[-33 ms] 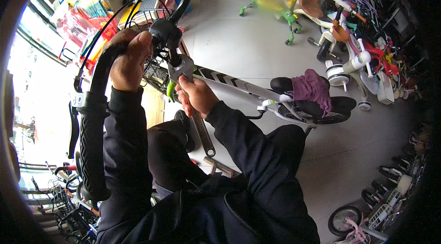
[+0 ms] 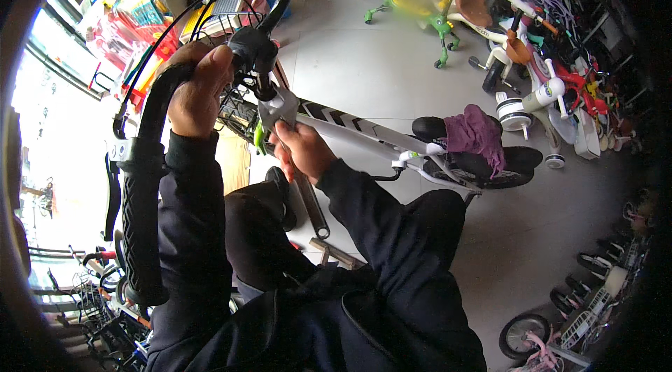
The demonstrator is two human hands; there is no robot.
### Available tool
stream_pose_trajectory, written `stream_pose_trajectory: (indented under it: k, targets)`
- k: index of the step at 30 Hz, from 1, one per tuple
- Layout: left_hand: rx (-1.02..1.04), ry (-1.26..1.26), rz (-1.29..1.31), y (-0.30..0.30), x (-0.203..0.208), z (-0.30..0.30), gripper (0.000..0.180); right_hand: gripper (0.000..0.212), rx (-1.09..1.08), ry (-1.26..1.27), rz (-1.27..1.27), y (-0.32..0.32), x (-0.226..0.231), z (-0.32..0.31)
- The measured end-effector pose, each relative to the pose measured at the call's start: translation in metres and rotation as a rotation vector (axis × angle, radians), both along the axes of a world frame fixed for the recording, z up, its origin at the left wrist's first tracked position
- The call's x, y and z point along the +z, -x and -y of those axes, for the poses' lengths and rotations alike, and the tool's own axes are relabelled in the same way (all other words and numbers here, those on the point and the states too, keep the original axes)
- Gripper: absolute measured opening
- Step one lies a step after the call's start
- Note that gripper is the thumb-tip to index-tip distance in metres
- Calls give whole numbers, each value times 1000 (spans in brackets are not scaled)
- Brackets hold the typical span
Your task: The person assembles a bicycle by attaching the handlebars and front basket. They use a wrench to tighten bolts and a screwdriver to secure components, ensuring the parts are properly aligned and fastened.
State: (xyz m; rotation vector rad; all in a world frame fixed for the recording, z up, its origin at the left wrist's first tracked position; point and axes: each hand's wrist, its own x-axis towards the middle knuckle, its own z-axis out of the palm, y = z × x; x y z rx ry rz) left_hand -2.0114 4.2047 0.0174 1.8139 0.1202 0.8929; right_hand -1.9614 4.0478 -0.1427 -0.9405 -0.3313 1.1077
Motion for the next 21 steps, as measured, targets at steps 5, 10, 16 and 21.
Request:
stream_pose_trajectory:
  k: [5,10,16,21]
  targets:
    - [43,-54,42,1,6,9,35,34,18,265,259,46,-94,39]
    - [243,-120,93,7,9,46,32,35,85,804,837,81,-155,52]
    - [201,-241,216,4,-5,81,25,28,-827,249,1442,20,-46,18]
    - [71,-290,248,8,-7,79,23,30,-604,223,1178,-30,37,-25]
